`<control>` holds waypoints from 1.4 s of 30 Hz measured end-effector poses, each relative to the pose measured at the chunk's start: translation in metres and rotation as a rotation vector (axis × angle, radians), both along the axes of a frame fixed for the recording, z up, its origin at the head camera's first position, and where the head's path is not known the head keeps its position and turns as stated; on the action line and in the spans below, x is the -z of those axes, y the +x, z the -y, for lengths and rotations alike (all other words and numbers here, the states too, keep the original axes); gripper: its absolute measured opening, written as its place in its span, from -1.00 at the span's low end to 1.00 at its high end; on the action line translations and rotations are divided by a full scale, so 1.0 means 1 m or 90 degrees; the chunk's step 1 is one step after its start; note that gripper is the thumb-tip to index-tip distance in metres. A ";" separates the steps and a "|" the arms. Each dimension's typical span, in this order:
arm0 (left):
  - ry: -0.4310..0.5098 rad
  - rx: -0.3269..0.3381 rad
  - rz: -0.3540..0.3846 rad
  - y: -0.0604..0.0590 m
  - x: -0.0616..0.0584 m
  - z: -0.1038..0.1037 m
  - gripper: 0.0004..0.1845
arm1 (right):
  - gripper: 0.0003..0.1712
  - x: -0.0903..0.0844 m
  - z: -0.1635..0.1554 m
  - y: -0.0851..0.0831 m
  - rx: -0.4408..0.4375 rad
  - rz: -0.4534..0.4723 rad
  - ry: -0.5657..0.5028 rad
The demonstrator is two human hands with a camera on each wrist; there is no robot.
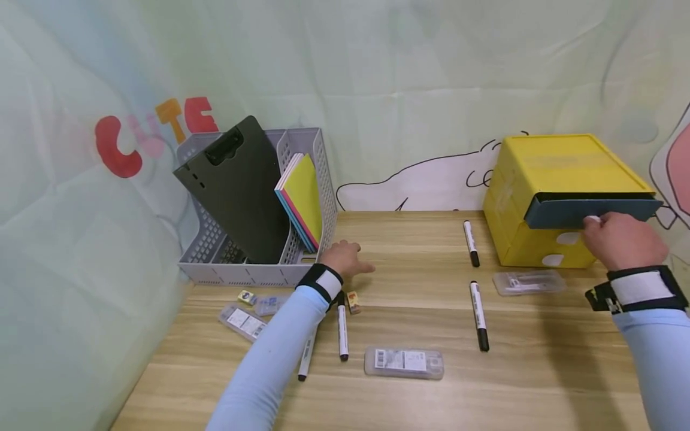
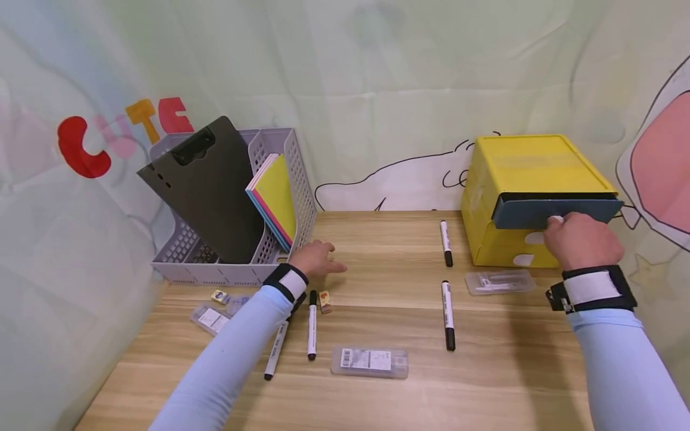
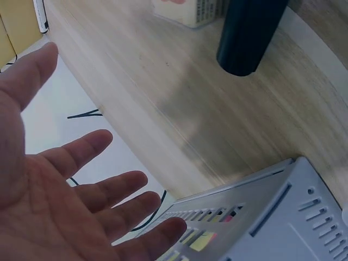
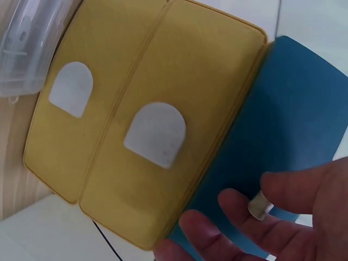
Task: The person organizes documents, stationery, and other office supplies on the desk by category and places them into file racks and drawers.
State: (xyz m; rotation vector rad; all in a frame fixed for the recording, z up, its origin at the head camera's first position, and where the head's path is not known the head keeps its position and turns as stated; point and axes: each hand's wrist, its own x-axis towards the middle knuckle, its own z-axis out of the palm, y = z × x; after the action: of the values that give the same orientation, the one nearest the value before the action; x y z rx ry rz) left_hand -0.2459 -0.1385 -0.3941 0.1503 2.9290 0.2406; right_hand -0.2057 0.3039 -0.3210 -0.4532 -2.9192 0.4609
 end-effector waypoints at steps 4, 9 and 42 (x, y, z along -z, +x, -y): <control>-0.003 0.004 0.002 -0.002 0.001 0.000 -0.26 | -0.42 0.001 -0.001 0.013 -0.010 -0.013 0.001; 0.001 0.005 0.007 -0.002 0.002 0.000 -0.26 | -0.42 0.004 -0.003 0.024 -0.006 -0.013 -0.007; -0.011 0.016 0.014 -0.001 0.002 0.001 -0.27 | -0.50 0.016 -0.013 0.072 -0.011 -0.024 -0.094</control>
State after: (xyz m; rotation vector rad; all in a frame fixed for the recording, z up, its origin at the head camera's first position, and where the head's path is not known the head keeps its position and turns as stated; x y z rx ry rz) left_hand -0.2467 -0.1395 -0.3960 0.1798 2.9046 0.2126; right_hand -0.1336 0.3164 -0.3374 -0.4330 -2.8675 0.6830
